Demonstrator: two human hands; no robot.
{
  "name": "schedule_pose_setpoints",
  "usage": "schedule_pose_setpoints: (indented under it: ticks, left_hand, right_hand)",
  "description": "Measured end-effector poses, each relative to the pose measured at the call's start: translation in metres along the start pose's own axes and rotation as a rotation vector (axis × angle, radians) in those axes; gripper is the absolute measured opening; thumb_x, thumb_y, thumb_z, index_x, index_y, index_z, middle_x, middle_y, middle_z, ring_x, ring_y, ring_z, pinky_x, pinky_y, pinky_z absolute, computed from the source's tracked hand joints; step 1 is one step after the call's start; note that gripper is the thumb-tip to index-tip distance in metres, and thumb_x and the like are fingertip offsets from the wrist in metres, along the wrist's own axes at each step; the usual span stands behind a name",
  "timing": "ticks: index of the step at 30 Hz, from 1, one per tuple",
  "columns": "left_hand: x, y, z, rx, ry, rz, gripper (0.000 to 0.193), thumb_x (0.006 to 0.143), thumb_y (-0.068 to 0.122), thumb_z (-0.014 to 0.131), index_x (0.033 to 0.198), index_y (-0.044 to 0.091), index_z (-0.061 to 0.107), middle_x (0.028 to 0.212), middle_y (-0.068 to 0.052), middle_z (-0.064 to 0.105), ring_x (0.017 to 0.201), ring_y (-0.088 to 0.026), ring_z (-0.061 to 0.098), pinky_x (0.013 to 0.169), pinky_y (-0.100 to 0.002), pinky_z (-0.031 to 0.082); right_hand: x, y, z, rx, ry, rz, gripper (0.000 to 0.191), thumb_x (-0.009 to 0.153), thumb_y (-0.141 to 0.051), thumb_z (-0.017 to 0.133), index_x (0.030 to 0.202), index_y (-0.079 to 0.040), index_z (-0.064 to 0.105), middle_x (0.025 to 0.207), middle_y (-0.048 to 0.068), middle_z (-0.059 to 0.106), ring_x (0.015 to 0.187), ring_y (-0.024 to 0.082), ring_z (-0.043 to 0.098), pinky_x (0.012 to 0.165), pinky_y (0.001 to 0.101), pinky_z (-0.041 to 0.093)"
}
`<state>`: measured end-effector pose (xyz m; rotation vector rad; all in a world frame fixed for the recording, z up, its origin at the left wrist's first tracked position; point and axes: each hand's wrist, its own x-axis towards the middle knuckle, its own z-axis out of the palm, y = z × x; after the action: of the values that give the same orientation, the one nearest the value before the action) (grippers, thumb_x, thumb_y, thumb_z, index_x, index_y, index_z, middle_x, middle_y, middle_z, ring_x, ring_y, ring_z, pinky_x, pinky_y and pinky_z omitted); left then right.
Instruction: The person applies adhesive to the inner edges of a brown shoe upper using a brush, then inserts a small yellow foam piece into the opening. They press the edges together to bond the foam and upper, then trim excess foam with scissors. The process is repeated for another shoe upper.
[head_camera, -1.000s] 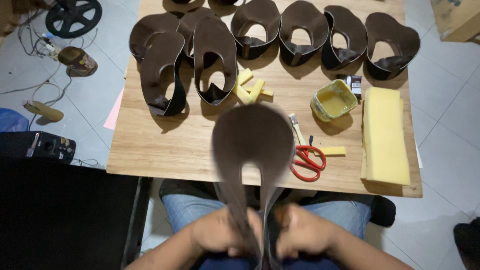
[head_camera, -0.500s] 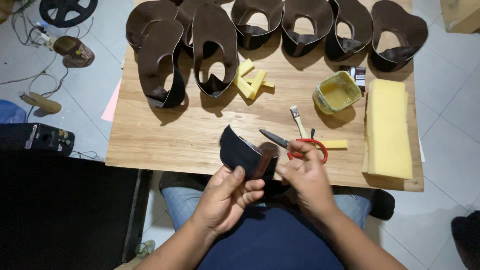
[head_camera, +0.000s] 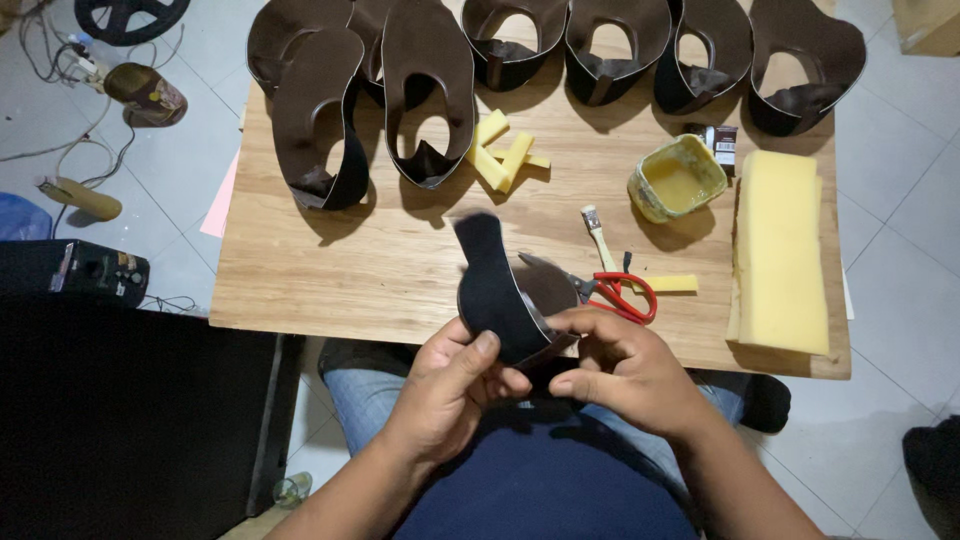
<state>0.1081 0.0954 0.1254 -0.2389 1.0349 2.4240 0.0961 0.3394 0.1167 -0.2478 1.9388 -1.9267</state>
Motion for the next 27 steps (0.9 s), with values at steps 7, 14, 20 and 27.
schedule_pose_setpoints:
  ticks: [7, 14, 20, 27]
  left_hand:
    - [-0.002, -0.003, 0.006, 0.440, 0.005, 0.009, 0.022, 0.096, 0.018, 0.067, 0.109, 0.001, 0.070, 0.090, -0.004, 0.070, 0.080, -0.009, 0.063, 0.075, -0.027, 0.054]
    - [-0.003, 0.003, 0.005, 0.641, 0.023, 0.091, 0.018, 0.094, 0.018, 0.072, 0.098, 0.000, 0.071, 0.082, -0.002, 0.066, 0.073, -0.008, 0.057, 0.065, -0.025, 0.049]
    - [-0.008, 0.022, 0.016, 0.763, -0.152, 0.182, 0.021, 0.093, 0.015, 0.073, 0.105, -0.002, 0.069, 0.092, 0.000, 0.063, 0.077, -0.007, 0.061, 0.067, -0.023, 0.051]
    - [-0.010, 0.030, 0.029, 0.542, -0.083, -0.058, 0.025, 0.094, 0.010, 0.067, 0.116, -0.003, 0.068, 0.091, -0.003, 0.070, 0.068, -0.007, 0.064, 0.063, -0.023, 0.057]
  right_hand:
    - [0.006, 0.000, 0.001, -0.188, -0.074, -0.317, 0.017, 0.086, -0.011, 0.087, 0.093, -0.006, 0.073, 0.094, 0.000, 0.070, 0.095, 0.011, 0.062, 0.085, 0.0276, 0.049]
    - [0.005, 0.021, 0.016, 0.321, -0.007, 0.035, 0.043, 0.078, -0.010, 0.076, 0.120, -0.006, 0.066, 0.106, -0.002, 0.070, 0.096, 0.009, 0.063, 0.082, 0.0263, 0.051]
    - [0.006, 0.024, 0.024, 0.720, 0.048, 0.075, 0.043, 0.090, -0.021, 0.076, 0.122, 0.005, 0.064, 0.112, 0.012, 0.075, 0.102, 0.020, 0.070, 0.093, 0.0352, 0.055]
    - [0.011, -0.006, 0.007, 0.990, 0.142, 0.061, 0.068, 0.092, -0.047, 0.073, 0.135, 0.003, 0.056, 0.117, 0.019, 0.071, 0.107, 0.031, 0.068, 0.092, 0.0473, 0.052]
